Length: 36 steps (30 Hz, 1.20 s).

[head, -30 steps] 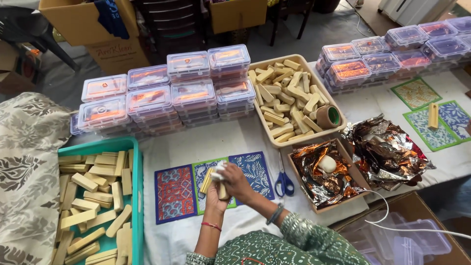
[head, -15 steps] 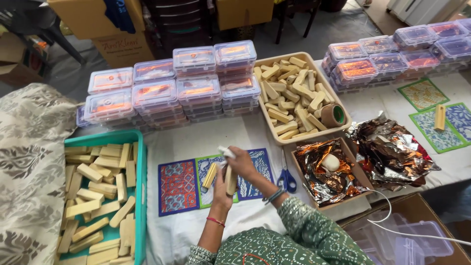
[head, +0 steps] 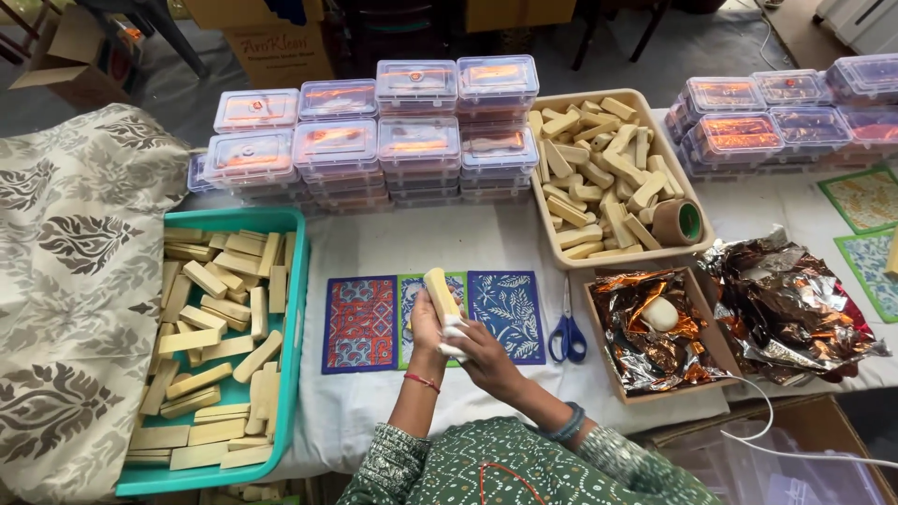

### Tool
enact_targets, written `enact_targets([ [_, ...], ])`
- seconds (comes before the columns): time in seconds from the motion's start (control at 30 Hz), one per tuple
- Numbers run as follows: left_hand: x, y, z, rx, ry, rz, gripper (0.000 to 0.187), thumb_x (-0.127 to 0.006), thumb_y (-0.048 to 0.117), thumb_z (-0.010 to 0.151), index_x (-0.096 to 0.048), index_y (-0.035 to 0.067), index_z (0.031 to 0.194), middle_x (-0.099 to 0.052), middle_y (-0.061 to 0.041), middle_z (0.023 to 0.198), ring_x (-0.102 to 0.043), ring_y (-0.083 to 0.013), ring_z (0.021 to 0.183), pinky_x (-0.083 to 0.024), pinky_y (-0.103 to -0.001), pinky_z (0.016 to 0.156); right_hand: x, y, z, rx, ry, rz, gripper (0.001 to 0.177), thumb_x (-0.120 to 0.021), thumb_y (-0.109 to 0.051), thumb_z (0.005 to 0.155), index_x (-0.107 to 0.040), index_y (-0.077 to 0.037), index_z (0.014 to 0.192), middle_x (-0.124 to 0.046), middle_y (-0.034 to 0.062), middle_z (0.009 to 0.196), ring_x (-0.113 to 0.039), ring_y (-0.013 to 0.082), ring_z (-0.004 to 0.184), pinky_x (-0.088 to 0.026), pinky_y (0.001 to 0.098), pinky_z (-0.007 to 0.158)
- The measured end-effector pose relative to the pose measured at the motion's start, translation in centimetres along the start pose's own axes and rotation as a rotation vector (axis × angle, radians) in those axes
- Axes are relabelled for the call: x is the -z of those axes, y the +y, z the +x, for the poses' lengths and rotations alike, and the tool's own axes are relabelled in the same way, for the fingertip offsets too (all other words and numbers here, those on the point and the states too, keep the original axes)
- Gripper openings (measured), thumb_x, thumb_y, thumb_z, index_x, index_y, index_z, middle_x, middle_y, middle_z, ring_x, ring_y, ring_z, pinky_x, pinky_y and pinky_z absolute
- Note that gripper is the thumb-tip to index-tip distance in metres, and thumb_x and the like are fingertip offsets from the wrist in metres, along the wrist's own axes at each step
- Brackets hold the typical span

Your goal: The person wipes a wooden block with a white cloth, then places it on a patterned mat. They pick up a sheet of metallic foil, fold it over the block, and wrap it tightly. The wrapped block is placed on the mat, and the process is repeated with another block.

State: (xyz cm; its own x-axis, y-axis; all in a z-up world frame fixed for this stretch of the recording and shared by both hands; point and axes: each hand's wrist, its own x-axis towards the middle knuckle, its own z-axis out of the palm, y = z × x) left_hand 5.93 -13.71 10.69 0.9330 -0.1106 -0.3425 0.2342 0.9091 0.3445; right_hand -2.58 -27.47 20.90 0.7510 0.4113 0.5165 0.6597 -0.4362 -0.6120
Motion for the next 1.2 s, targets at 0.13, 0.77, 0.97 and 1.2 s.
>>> enact_targets([
  [0.13,-0.9,0.4,-0.9,0.067,-0.015,-0.083,0.045,-0.060,0.039,0.105,-0.056,0.002,0.130,-0.065,-0.011,0.101,-0.067,-0.0231,0.090,-0.063,-0.041,0.075,1.2,1.7,-0.8,-0.146,-0.088,0.129,0.048,-0.061,0.010,0.078,-0.067,-0.006,0.122,-0.063,0.0162,0.128,-0.056,0.0347,0.129,-0.048,0.0437,0.106],
  [0.77,0.5,-1.8,-2.6,0.127,-0.170,0.135,0.047,-0.055,0.033,0.104,-0.053,0.015,0.147,-0.069,-0.010,0.117,-0.068,-0.0240,0.093,-0.058,-0.037,0.068,-0.3,7.4,8.2,-0.691,0.285,0.509,0.014,-0.066,-0.011,0.098,-0.068,-0.002,0.110,-0.071,0.0201,0.096,-0.070,0.0336,0.085,-0.055,0.0380,0.075],
  [0.97,-4.9,0.2,-4.7,0.225,0.186,-0.049,0.053,-0.038,0.051,0.102,-0.051,0.018,0.142,-0.069,-0.003,0.120,-0.070,-0.0202,0.104,-0.063,-0.039,0.083,-1.1,3.4,5.1,-0.144,0.151,-0.068,0.035,-0.068,-0.009,0.080,-0.067,-0.007,0.115,-0.066,0.0172,0.119,-0.063,0.0336,0.111,-0.050,0.0459,0.096],
  [1.2,1.1,-0.9,-2.1,0.039,-0.248,-0.070,0.069,-0.028,0.061,0.106,-0.055,0.010,0.143,-0.066,-0.015,0.121,-0.065,-0.0233,0.103,-0.059,-0.036,0.088,-1.1,1.2,1.6,0.023,-0.062,-0.012,0.030,-0.070,-0.014,0.093,-0.067,-0.008,0.123,-0.063,0.0096,0.141,-0.056,0.0345,0.137,-0.039,0.0509,0.116],
])
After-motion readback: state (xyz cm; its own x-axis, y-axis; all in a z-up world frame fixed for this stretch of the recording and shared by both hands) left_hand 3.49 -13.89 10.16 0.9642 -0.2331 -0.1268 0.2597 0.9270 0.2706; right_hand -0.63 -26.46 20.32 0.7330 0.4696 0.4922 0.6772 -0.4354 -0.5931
